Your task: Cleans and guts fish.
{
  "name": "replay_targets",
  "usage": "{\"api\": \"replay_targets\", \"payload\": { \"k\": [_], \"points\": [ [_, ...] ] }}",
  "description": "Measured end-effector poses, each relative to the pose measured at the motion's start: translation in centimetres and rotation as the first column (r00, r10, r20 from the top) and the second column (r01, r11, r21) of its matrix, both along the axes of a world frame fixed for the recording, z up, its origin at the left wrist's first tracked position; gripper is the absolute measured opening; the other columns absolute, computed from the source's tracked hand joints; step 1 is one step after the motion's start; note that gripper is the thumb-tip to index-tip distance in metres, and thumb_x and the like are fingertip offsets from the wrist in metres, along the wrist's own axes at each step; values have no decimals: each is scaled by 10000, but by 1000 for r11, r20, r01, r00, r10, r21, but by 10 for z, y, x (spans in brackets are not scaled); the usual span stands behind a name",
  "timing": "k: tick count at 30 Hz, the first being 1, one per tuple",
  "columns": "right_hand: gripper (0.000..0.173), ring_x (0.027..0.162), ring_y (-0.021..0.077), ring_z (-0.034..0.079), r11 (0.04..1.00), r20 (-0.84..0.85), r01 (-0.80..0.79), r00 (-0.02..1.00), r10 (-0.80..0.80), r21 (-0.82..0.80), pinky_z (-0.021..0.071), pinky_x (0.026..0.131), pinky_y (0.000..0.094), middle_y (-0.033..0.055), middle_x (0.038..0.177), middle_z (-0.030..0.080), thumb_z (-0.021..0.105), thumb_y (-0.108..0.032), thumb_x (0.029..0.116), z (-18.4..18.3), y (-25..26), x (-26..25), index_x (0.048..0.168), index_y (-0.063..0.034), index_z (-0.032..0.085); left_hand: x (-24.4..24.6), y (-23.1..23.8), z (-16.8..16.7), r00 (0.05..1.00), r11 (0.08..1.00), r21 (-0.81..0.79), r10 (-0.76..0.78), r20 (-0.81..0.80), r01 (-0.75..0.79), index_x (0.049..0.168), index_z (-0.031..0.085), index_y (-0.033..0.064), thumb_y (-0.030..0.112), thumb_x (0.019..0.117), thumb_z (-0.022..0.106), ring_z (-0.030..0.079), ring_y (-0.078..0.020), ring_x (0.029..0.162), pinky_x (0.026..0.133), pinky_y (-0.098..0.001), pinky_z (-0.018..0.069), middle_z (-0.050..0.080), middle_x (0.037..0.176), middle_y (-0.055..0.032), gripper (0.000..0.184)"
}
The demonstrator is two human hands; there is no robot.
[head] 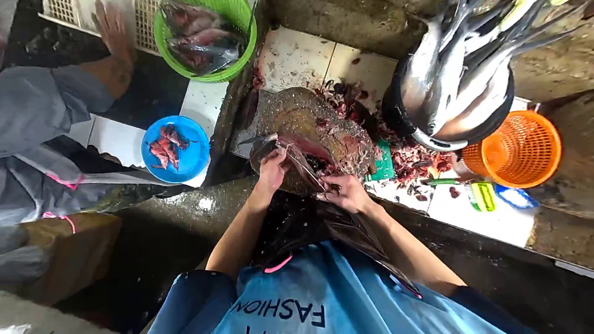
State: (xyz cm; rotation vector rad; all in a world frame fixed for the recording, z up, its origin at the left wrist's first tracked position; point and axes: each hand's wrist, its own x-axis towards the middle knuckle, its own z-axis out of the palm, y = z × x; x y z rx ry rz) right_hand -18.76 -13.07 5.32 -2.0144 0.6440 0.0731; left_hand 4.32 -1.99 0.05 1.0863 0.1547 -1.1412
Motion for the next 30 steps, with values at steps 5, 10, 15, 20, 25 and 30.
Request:
{"api": "replay_targets", "payload": {
  "k": [5,10,15,20,25,30],
  "points": [
    [432,913,216,708,997,-70,-10,998,5,-81,563,869,498,77,1007,755,709,-408,890,-9,10,19,1210,-120,750,-3,0,4,997,1000,-6,-19,69,19,1033,671,82,145,1031,603,696,-181,872,835,-406,600,707,962,-63,93],
    [405,1005,253,717,989,-109,-39,994,23,-142,548,928,528,96,1065,761,675,-358,918,-5,15,33,1238,-119,742,-11,10,34,977,992,48,-119,177,112,1024,646,122,178,1035,610,681,-150,846,807,-369,598,682,960,-25,68],
    [373,895,268,706,920,78,144,989,-124,-364,575,814,529,94,988,740,718,-304,866,6,10,44,1166,-82,737,-6,8,17,957,990,41,-143,253,137,1080,659,82,181,1026,623,689,-179,875,797,-413,611,690,994,-55,118],
    [234,644,230,645,930,-11,347,936,-351,-117,553,601,528,55,765,683,760,-329,878,0,-28,26,989,-123,749,-6,20,24,931,971,35,-236,279,236,1343,570,68,-141,796,696,662,-225,1067,898,-450,585,669,1214,-111,598],
    [369,734,100,657,996,28,33,999,-36,86,580,713,382,-6,849,722,739,-425,874,6,-5,11,1077,-118,769,6,14,4,963,983,103,-168,210,149,1224,645,75,299,1025,622,690,-190,939,817,-414,600,703,1080,-80,301],
    [374,720,78,649,983,-4,69,998,-69,170,570,710,358,-18,835,720,739,-430,873,-2,8,19,1084,-123,772,6,11,11,971,987,94,-150,186,134,1221,656,103,439,1069,520,706,-176,860,776,-396,614,713,983,-62,392]
  ]
}}
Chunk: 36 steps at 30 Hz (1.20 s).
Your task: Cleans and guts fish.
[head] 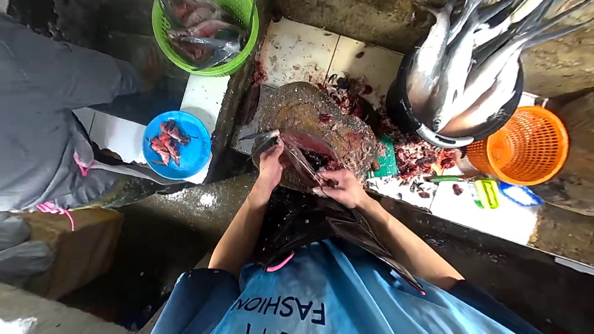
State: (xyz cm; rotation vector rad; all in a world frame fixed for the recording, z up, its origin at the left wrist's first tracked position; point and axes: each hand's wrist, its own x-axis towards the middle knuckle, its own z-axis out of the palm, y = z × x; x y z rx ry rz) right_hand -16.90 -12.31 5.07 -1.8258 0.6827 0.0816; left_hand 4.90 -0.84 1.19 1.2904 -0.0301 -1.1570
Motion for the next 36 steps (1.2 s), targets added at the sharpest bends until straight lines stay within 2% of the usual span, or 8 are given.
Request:
{"api": "replay_targets", "payload": {
  "k": [4,7,14,20,24,27,32,36],
  "points": [
    [358,700,94,639,999,2,26,1000,-26,-41,566,688,366,-7,835,716,762,-379,867,-8,4,14,1117,-122,768,-2,-1,-5,1000,999,-32,-3,27,4,1169,670,104,398,1079,515,709,-175,839,761,-393,616,718,956,-61,344],
    [303,801,148,692,989,-65,-36,998,26,-143,574,781,453,14,903,750,755,-328,875,-5,6,24,1116,-146,775,-3,2,-4,995,996,-82,-30,99,39,1131,663,107,351,1080,528,702,-180,853,768,-411,616,706,979,-59,283],
    [224,816,174,700,980,-100,-16,995,-4,-199,564,781,488,35,872,747,757,-294,877,-1,11,37,1039,-141,783,-7,13,54,958,990,-8,-132,253,139,1160,632,121,303,1085,523,670,-185,907,803,-433,596,661,1041,-52,224],
    [187,747,145,686,988,-87,19,996,-33,-153,563,742,462,14,810,735,779,-302,865,3,14,52,979,-154,791,13,6,-11,925,989,-47,-114,362,140,1172,661,78,299,1072,551,701,-221,941,806,-477,616,696,1070,-97,267],
    [269,700,176,650,975,-59,24,998,-37,-220,544,673,494,12,728,673,741,-436,868,3,20,31,847,-167,738,-12,5,10,914,985,70,-173,366,158,1203,657,53,200,1055,568,684,-189,993,909,-434,587,702,1089,-85,226],
    [248,716,239,681,965,18,40,999,-37,-260,552,674,555,64,751,704,768,-382,851,11,21,50,887,-136,775,8,3,1,880,991,-66,-75,468,119,1141,689,-41,114,1016,614,707,-180,975,924,-386,593,734,1043,-120,213],
    [247,830,359,716,972,-78,-6,997,-12,-234,538,799,647,190,868,747,778,-294,871,22,5,64,946,-59,801,0,-3,10,880,976,16,-202,431,216,1172,681,-50,210,1023,634,683,-218,1062,996,-431,546,711,1132,-170,303],
    [422,930,391,715,923,-57,3,998,-27,-384,548,852,630,226,1024,736,727,-308,909,35,-2,60,1188,9,715,9,-5,-5,919,990,102,-129,373,97,1160,683,-38,159,977,660,684,-232,1052,983,-453,542,713,1122,-172,270]
  ]
}}
